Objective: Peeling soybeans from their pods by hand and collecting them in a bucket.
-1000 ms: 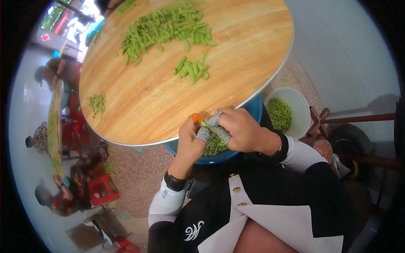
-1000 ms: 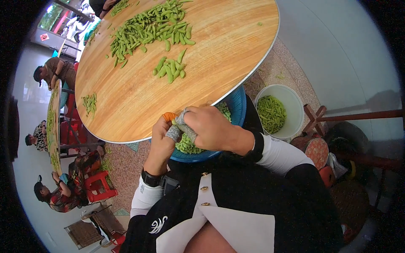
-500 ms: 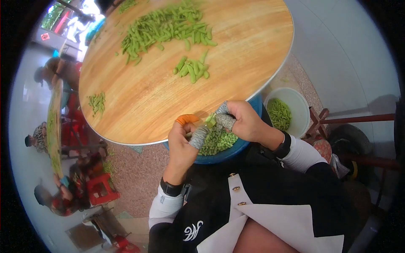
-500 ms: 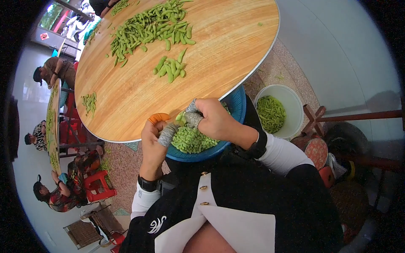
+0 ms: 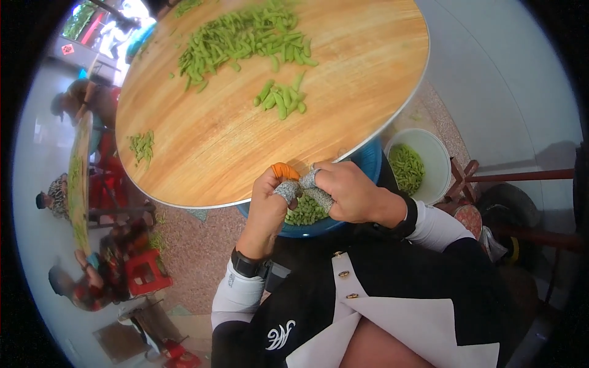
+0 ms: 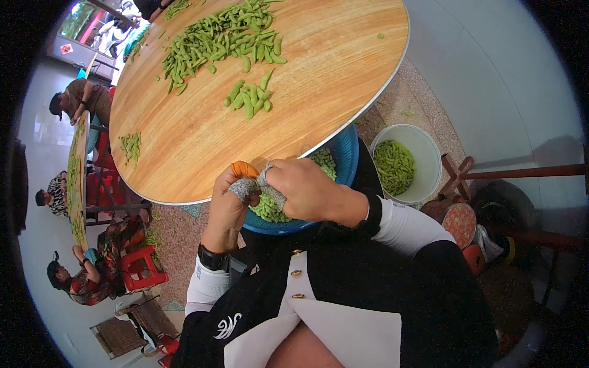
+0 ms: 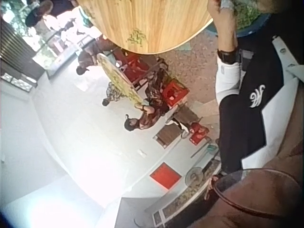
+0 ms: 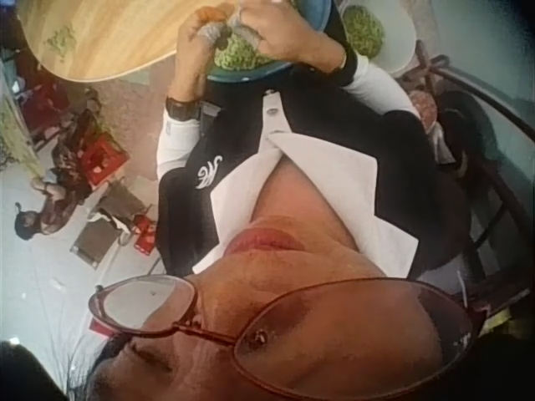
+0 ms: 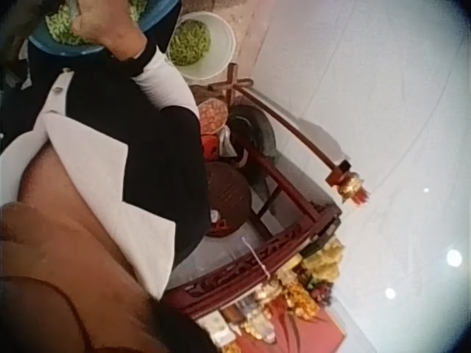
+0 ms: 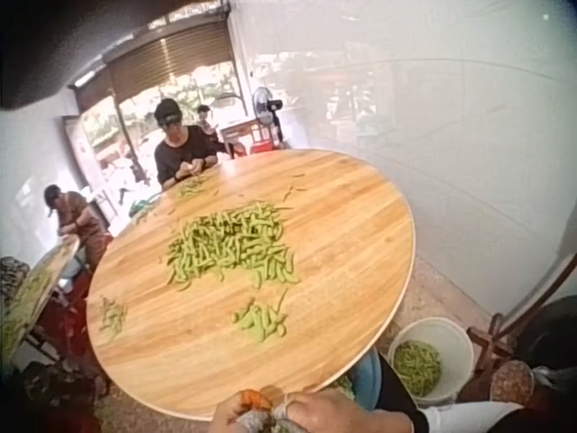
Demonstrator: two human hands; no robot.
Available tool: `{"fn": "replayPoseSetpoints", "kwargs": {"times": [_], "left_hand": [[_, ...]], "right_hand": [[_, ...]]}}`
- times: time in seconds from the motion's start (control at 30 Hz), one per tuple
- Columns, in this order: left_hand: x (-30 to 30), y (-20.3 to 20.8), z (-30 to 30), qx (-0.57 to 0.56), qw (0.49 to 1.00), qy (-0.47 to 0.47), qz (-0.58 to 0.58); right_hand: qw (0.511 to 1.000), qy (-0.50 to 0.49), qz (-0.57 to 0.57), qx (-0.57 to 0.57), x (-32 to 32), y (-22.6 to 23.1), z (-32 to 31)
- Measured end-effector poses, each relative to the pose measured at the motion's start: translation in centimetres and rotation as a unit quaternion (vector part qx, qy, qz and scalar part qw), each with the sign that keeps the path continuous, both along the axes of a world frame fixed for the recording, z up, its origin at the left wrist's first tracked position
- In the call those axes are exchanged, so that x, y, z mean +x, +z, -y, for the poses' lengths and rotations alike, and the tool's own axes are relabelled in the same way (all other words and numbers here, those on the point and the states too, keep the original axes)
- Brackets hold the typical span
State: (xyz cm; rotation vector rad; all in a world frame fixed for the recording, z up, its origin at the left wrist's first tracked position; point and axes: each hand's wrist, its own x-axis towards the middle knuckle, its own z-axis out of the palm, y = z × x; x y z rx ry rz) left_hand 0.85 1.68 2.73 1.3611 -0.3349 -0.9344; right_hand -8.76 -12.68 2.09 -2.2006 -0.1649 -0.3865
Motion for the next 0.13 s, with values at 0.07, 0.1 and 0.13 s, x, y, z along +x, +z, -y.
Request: {"fn": "replayPoseSetpoints", "kwargs": {"times": [0.07, 0.1, 0.13], "left_hand": [[0.1, -0.4, -0.2, 0.000, 1.000, 0.004, -0.030], [0.2, -1.0, -0.3, -0.021, 0.999, 0.001, -0.045], [0.3, -1.6, -0.6, -0.042, 0.997, -0.001, -0.060]], "right_hand": [[1.000, 0.014, 0.003, -0.010, -0.1, -0.4, -0.1], [1.000, 0.016, 0.002, -0.011, -0.1, -0.4, -0.1], [1.000, 0.018, 0.000, -0.011, -0.1, -0.5, -0.2]]}}
